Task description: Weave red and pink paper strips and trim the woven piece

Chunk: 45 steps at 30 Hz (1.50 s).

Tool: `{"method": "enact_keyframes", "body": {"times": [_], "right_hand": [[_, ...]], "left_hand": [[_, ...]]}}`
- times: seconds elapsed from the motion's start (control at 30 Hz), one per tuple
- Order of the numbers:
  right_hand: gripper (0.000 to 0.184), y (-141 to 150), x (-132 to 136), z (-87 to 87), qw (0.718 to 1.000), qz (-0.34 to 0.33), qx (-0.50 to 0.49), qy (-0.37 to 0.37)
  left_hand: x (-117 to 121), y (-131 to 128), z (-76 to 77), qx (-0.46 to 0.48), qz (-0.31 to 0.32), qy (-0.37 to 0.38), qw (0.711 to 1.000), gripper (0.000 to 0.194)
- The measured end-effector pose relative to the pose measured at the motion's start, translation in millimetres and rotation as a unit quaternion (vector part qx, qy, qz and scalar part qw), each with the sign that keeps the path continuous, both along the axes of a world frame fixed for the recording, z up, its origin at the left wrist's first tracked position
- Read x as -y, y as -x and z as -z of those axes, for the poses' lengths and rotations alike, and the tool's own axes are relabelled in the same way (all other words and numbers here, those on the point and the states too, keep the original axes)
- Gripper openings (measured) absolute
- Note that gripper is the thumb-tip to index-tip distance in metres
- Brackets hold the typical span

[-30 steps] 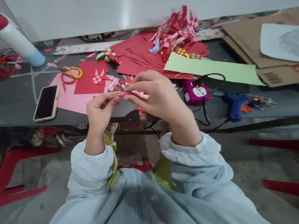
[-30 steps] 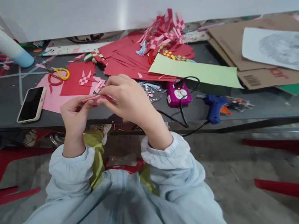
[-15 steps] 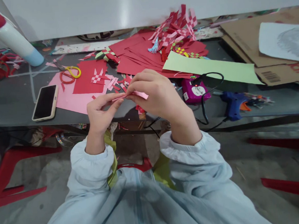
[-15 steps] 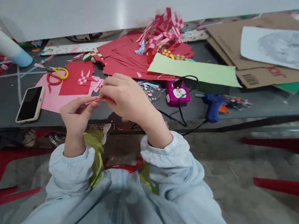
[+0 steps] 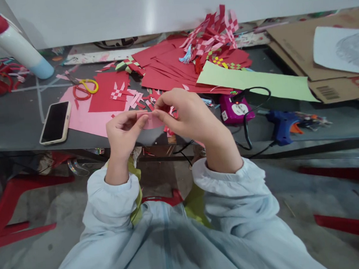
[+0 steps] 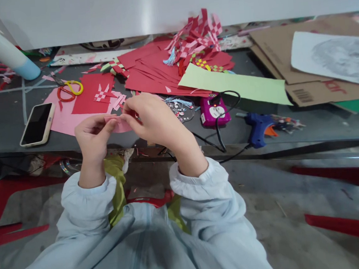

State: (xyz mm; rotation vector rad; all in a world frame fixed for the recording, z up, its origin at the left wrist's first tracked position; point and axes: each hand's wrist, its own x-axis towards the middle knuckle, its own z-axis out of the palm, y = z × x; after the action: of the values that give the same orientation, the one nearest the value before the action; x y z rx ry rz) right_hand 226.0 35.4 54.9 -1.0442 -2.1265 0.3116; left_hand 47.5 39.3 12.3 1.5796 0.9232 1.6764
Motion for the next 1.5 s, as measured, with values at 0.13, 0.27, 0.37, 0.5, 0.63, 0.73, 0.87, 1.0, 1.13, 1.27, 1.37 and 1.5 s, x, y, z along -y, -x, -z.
{"method": "enact_keyframes", "body": {"times": [0.13, 0.27, 0.37, 0.5, 0.63, 0.73, 0.87, 1.0, 1.13, 1.27, 1.37, 1.5], "right_hand": [[0.011, -0.7, -2.2, 2.2, 1.000, 0.007, -0.012, 0.016], [0.010, -1.7, -1.9, 2.2, 1.000, 0.016, -0.009, 0.020], [0.010, -1.0, -1.0, 2.1, 0.999, 0.008, -0.006, 0.031], [0.010, 1.5, -1.6, 4.5, 0.999, -0.006, -0.004, 0.032], [0.010, 3.4, -2.8, 6.4, 1.000, -0.013, 0.002, 0.021], [0.012, 3.6, -3.2, 6.4, 1.000, -0.016, -0.001, 0.020], [0.012, 2.9, -3.9, 6.7, 1.000, -0.019, -0.008, 0.022], [0.010, 1.0, -5.4, 6.6, 0.999, -0.019, -0.012, 0.038], [0.010, -1.7, -5.9, 5.0, 0.998, -0.030, -0.015, 0.060], [0.010, -3.2, -5.2, 2.6, 0.995, -0.039, -0.019, 0.094], [0.010, -3.5, -4.8, 0.8, 0.992, -0.042, -0.016, 0.118], [0.011, -3.6, -4.7, -0.1, 0.990, -0.042, -0.005, 0.131]], "left_hand": [[-0.9, -3.4, 1.3, 0.018, 0.031, 0.034, 0.999, 0.021], [-1.7, -5.2, 1.3, 0.011, 0.026, 0.048, 0.998, 0.018], [-2.3, -5.4, 2.0, 0.010, 0.015, 0.052, 0.998, 0.016], [-3.4, -4.0, 3.8, -0.012, 0.008, 0.059, 0.998, 0.018], [-5.4, -0.9, 5.0, -0.035, -0.012, 0.026, 0.999, 0.020], [-7.2, 1.5, 5.8, -0.032, -0.018, 0.006, 0.999, 0.013], [-9.4, 4.9, 7.4, -0.019, -0.020, -0.021, 0.999, 0.010], [-13.0, 9.8, 9.7, 0.015, -0.058, -0.016, 0.998, 0.013], [-17.0, 13.3, 9.6, 0.066, -0.078, 0.009, 0.995, 0.027], [-19.2, 14.4, 8.7, 0.084, -0.095, 0.015, 0.992, 0.033], [-20.8, 16.0, 9.8, 0.093, -0.096, 0.009, 0.991, 0.031], [-23.4, 18.3, 12.0, 0.103, -0.103, -0.006, 0.989, 0.029]]}}
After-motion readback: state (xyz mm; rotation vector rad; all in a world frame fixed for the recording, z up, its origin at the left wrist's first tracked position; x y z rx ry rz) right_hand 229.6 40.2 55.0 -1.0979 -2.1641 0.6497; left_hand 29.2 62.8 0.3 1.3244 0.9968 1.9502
